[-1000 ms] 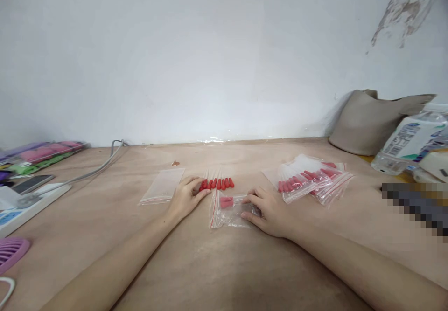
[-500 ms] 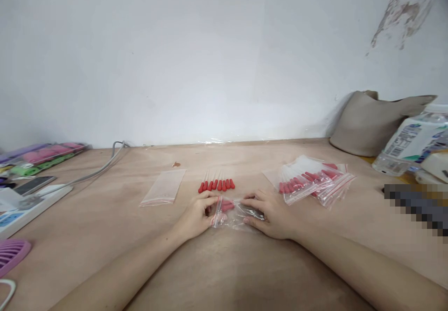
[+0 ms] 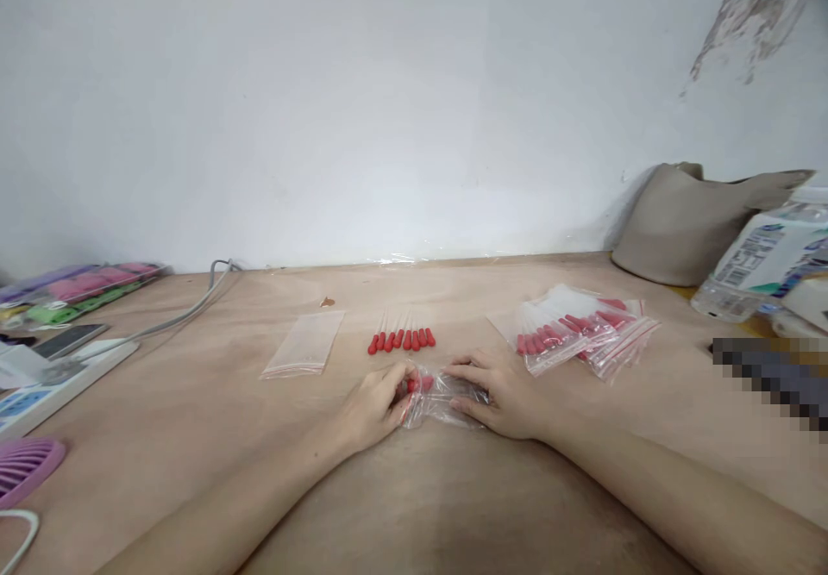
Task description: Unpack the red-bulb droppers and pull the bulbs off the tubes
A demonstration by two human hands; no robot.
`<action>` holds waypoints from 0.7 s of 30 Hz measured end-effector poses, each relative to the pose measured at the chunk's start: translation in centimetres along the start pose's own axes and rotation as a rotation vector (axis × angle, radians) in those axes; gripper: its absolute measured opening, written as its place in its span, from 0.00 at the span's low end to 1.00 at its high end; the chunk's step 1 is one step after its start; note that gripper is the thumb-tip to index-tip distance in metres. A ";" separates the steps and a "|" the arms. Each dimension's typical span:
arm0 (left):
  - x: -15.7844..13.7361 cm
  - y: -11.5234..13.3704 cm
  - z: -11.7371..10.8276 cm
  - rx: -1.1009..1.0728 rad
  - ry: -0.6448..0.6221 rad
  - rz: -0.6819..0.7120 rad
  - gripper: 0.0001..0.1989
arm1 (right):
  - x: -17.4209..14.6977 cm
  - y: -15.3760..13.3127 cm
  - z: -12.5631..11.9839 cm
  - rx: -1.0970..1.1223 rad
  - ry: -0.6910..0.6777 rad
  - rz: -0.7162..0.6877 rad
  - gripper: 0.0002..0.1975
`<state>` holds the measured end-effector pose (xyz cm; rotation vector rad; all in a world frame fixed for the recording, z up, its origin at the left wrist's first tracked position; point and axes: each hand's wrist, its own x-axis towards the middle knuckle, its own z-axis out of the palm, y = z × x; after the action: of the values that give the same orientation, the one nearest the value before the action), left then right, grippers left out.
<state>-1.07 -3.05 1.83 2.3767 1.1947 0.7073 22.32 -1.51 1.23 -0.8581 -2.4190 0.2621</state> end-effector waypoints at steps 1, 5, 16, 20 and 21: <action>0.0 -0.1 0.0 -0.044 0.021 -0.020 0.04 | 0.0 0.0 0.0 -0.002 0.005 -0.004 0.18; 0.3 -0.9 0.1 -0.295 0.075 -0.102 0.08 | 0.0 0.0 0.0 -0.014 0.015 -0.011 0.19; 1.0 -1.9 -4.3 -0.346 0.019 -0.244 0.11 | -0.1 0.2 0.3 -0.047 0.008 0.055 0.18; 0.6 -3.3 -9.1 -0.330 -0.057 -0.300 0.13 | 0.0 0.1 0.1 -0.065 -0.010 0.063 0.18; 0.4 -3.6 -10.3 -0.320 -0.065 -0.317 0.14 | 0.0 0.2 0.1 -0.061 -0.013 0.064 0.18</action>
<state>-9.20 0.49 8.22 1.8827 1.2835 0.6537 22.33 -1.40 1.06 -0.9654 -2.4256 0.2200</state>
